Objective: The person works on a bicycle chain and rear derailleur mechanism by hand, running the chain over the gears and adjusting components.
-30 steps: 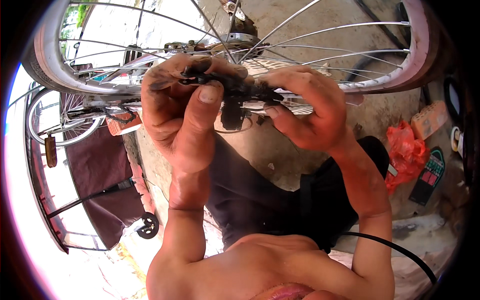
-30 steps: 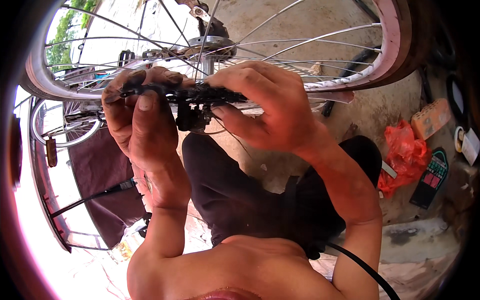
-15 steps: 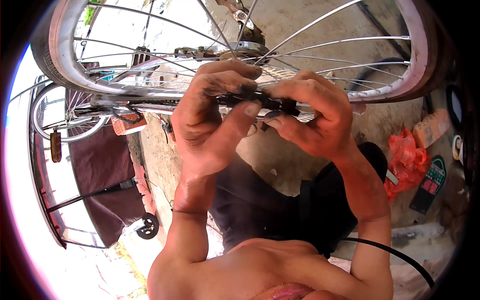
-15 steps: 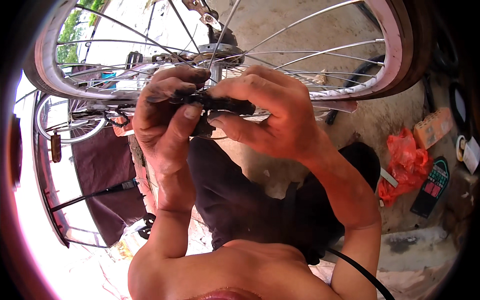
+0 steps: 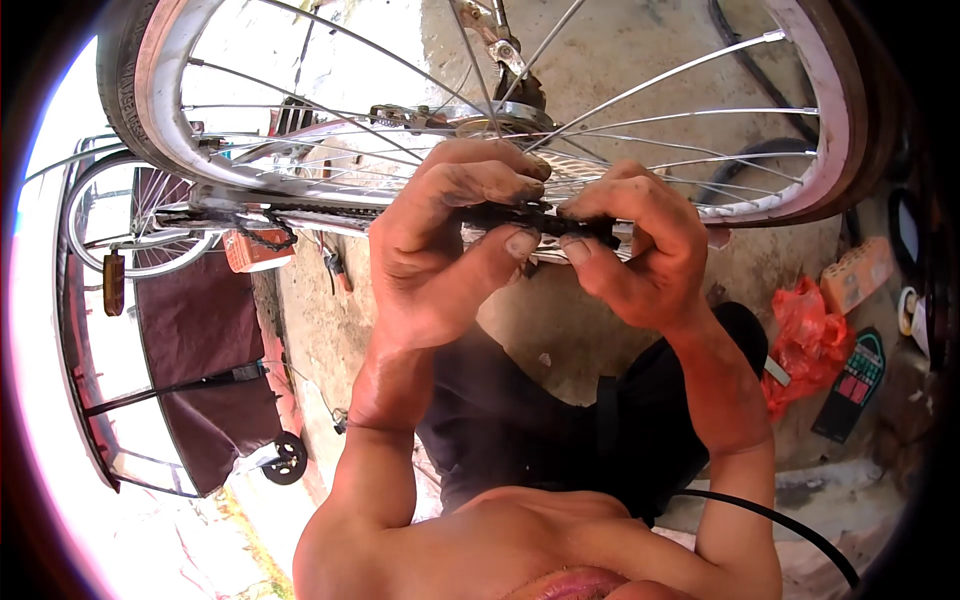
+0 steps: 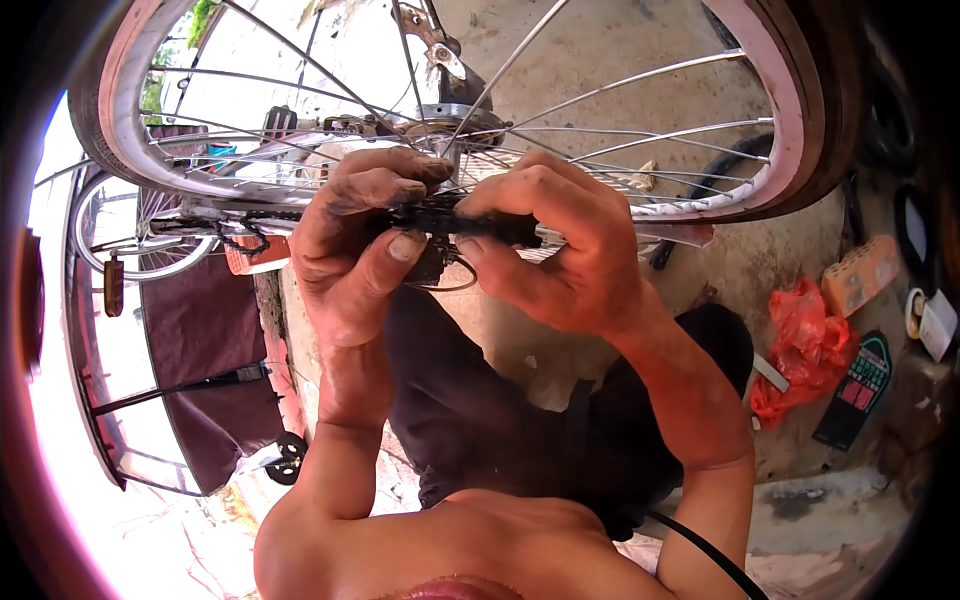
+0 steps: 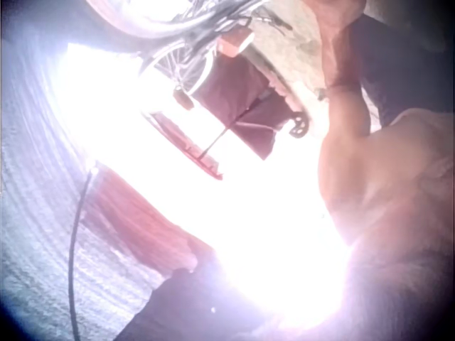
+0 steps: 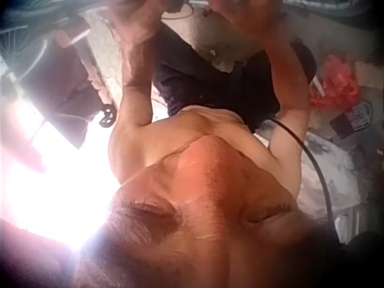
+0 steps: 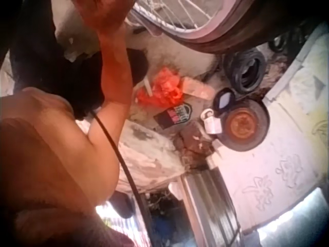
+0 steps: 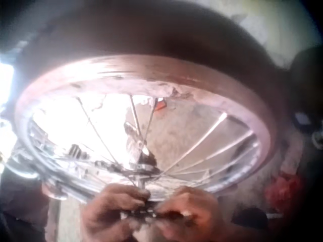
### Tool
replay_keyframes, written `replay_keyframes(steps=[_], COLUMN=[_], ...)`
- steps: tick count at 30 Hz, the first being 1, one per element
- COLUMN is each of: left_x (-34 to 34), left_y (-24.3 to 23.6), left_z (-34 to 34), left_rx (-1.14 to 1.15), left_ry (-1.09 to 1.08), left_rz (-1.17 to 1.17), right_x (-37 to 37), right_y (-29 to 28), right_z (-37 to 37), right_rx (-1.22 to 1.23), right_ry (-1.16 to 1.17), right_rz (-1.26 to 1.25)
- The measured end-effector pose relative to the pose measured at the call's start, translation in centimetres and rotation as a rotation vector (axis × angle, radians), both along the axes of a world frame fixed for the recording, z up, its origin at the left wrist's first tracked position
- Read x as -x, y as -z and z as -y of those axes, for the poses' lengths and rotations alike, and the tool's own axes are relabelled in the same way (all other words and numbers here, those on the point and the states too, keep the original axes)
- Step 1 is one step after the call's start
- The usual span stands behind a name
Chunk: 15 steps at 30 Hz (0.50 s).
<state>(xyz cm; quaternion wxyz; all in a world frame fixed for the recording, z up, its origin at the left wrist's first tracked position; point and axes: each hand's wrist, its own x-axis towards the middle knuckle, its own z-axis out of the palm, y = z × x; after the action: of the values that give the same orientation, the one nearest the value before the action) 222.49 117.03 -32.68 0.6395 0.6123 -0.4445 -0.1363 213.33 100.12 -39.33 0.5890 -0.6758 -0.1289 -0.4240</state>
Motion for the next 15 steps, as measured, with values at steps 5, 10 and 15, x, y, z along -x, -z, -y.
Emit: replay_keyframes(steps=[5, 10, 15], left_x=[-0.03, -0.47, -0.64], left_y=[-0.1, 0.39, 0.34], left_z=[-0.07, 0.03, 0.49], left_rx=[-0.045, -0.04, -0.039], left_ry=[-0.015, -0.014, -0.008], left_rz=[0.101, 0.254, 0.424], right_x=[0.0, -0.09, 0.24], right_y=[-0.18, -0.06, -0.44], right_z=[-0.1, -0.52, -0.11], right_rx=[0.045, 0.01, 0.028], right_ry=[0.017, 0.005, 0.012], right_rz=[0.002, 0.046, 0.012])
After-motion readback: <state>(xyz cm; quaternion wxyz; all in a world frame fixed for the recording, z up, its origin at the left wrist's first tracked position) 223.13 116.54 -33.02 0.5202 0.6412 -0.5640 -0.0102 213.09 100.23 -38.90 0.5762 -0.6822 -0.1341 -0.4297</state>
